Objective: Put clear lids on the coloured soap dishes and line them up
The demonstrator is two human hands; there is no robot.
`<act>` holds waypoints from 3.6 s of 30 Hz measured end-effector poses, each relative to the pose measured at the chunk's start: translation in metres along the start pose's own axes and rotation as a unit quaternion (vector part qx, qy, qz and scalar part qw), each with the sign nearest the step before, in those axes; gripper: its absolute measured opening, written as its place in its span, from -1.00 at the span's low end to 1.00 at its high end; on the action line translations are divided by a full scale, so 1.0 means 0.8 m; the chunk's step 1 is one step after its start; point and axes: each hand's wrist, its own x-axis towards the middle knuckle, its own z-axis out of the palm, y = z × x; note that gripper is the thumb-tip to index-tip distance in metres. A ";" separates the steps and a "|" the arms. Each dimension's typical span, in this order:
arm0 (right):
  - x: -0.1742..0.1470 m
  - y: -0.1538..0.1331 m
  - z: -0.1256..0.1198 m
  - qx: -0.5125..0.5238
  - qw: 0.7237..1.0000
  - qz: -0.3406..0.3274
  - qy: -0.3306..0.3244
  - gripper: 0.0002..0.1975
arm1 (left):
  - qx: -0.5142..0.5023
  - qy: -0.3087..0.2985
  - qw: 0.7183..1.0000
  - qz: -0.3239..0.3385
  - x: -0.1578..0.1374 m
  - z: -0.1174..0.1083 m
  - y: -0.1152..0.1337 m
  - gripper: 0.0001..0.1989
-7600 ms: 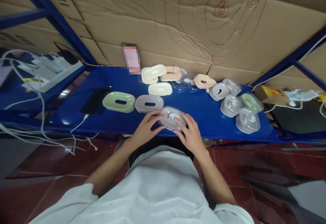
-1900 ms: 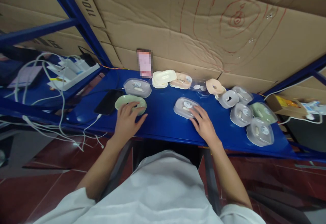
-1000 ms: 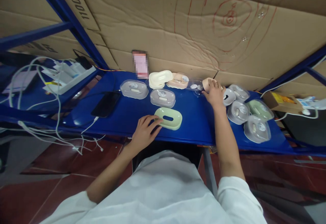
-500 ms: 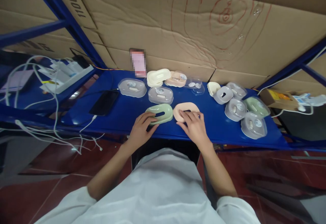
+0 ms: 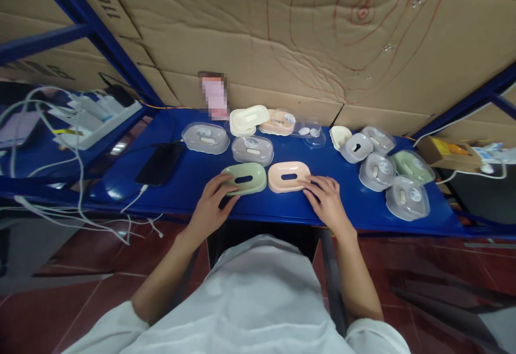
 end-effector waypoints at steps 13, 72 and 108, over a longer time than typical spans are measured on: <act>0.307 0.009 0.063 -0.047 0.985 -0.135 -0.100 -0.57 | 0.101 0.027 0.994 0.025 0.008 -0.006 0.016 -0.72; -0.001 -0.002 -0.013 0.103 0.993 0.047 0.045 -0.69 | 0.057 -0.088 0.987 0.126 -0.002 0.015 0.052 -0.75; 0.279 0.084 0.061 -0.120 0.962 -0.043 -0.240 0.02 | 0.008 -0.033 0.989 0.142 -0.009 0.017 0.035 -0.83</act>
